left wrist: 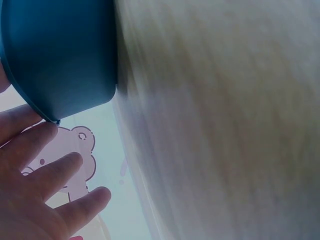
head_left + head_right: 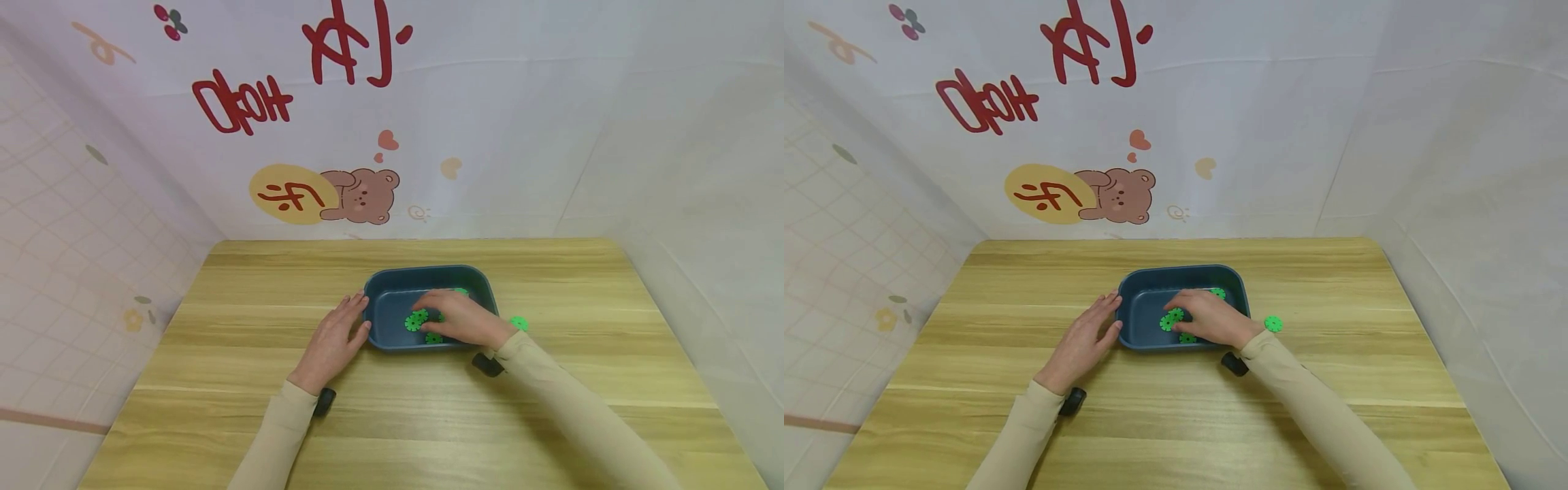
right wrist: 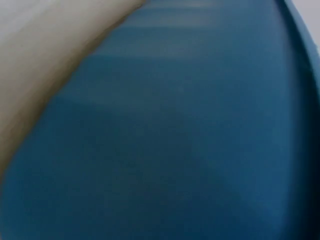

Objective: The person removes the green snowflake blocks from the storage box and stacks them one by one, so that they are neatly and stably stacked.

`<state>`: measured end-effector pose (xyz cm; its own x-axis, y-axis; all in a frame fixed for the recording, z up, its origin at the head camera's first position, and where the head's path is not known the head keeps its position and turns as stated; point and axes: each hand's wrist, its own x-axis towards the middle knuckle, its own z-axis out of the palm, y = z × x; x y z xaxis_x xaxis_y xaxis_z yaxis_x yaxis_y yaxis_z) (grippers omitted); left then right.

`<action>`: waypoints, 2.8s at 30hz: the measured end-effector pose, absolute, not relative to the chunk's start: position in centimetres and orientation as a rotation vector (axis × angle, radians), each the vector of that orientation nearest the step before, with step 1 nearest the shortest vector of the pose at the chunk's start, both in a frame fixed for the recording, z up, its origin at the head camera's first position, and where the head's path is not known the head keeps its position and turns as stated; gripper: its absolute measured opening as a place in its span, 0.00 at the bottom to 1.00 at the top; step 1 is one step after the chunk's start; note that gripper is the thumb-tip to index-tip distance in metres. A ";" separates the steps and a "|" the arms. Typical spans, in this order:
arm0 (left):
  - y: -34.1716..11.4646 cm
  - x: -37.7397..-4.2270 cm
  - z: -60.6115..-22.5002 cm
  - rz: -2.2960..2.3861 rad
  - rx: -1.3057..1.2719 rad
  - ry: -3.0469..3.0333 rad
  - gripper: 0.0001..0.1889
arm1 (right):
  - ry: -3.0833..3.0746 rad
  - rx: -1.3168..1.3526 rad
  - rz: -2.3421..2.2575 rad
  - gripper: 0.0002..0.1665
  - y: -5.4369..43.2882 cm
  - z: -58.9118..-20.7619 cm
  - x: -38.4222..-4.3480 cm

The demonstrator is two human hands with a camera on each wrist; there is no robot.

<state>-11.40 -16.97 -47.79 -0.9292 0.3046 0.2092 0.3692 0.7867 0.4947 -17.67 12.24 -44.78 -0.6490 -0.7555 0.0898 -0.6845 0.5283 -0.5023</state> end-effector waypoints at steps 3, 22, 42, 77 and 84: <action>-17.0 -11.4 -47.8 -0.829 -0.540 -2.859 0.28 | 2.608 -1.242 -0.740 0.23 11.9 -45.1 -17.9; -17.0 -11.4 -47.8 -0.842 -0.558 -2.844 0.28 | 2.618 -1.285 -0.584 0.25 10.4 -46.6 -19.2; -16.9 -11.3 -47.7 -0.842 -0.553 -2.848 0.28 | 2.627 -1.335 -0.524 0.19 10.0 -47.1 -19.1; -16.8 -11.2 -47.7 -0.831 -0.547 -2.846 0.28 | 2.705 -1.202 -0.716 0.20 12.2 -45.3 -17.5; -16.8 -11.1 -47.6 -0.831 -0.540 -2.851 0.28 | 2.711 -1.233 -0.811 0.20 13.2 -44.7 -16.8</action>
<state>-11.08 -16.83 -47.59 -0.9287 0.3027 0.2142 0.3704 0.7853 0.4961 -16.81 13.18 -44.72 -0.6796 -0.7155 0.1619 -0.6868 0.5430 -0.4832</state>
